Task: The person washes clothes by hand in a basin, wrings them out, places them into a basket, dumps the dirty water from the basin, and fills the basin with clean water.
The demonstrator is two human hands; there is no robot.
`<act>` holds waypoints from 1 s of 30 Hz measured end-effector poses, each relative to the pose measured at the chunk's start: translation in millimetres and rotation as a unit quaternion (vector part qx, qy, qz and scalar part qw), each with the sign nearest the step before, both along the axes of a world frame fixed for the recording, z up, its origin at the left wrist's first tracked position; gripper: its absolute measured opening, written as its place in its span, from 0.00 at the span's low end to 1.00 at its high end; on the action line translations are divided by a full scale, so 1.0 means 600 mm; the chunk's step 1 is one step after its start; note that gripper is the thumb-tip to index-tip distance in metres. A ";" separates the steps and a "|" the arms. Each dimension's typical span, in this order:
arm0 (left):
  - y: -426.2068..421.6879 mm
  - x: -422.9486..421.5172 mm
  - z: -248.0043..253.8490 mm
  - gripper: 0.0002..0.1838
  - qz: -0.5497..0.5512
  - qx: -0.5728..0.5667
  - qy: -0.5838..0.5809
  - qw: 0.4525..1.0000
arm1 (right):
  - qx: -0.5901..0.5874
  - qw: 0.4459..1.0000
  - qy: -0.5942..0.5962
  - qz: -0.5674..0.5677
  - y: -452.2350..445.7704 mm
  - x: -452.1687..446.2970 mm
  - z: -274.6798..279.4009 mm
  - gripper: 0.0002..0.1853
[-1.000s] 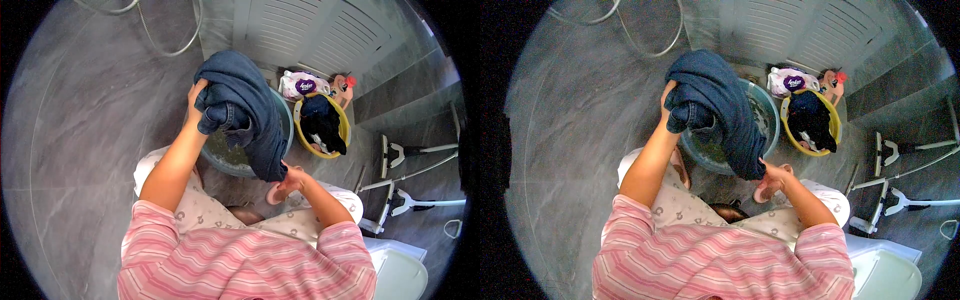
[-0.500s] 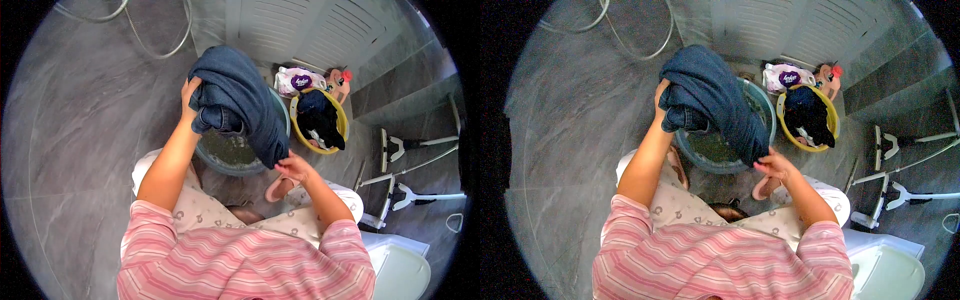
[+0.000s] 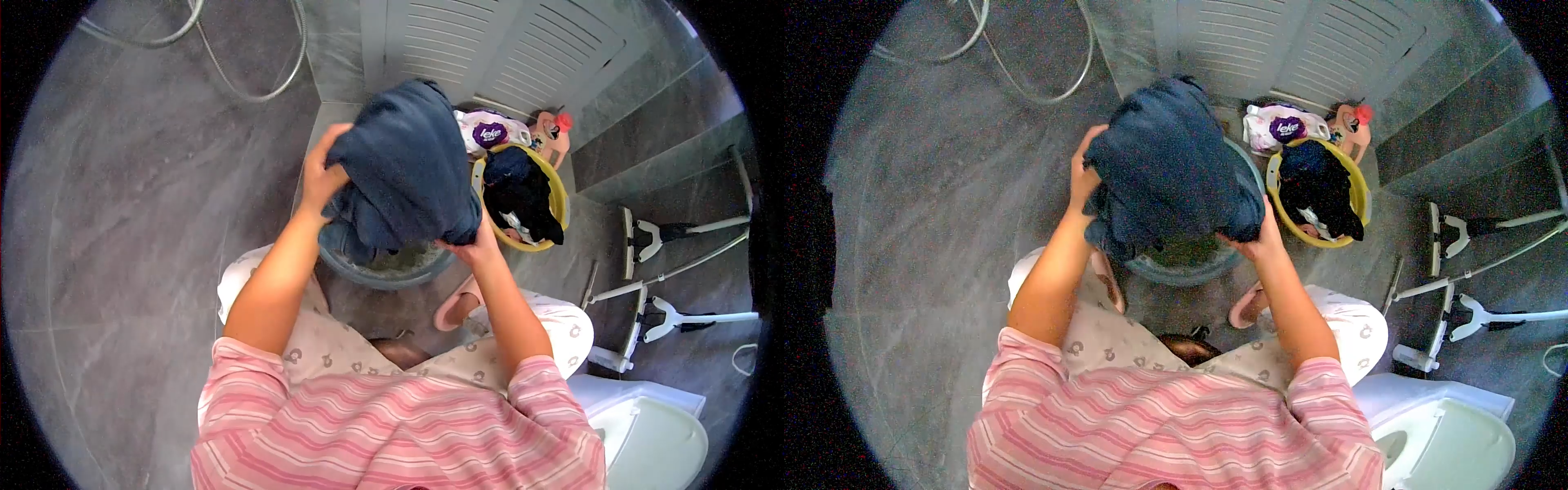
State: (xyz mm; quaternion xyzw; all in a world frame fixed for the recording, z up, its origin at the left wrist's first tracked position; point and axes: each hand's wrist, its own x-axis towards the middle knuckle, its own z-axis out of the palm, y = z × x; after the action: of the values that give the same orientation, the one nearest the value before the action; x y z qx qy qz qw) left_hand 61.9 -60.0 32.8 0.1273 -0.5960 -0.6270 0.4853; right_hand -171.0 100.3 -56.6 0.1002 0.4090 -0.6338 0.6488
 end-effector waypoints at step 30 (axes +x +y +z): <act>0.053 -0.052 -0.050 0.29 -0.390 0.424 -0.125 0.808 | -0.619 0.199 0.692 0.313 -0.057 0.186 0.402 0.10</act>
State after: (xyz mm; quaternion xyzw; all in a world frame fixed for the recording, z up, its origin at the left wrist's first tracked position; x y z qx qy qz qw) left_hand 30.5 -28.2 2.9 0.1540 -0.3261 -0.9325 0.0193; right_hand -59.6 65.9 184.3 -0.9487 0.1690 -0.2452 0.1066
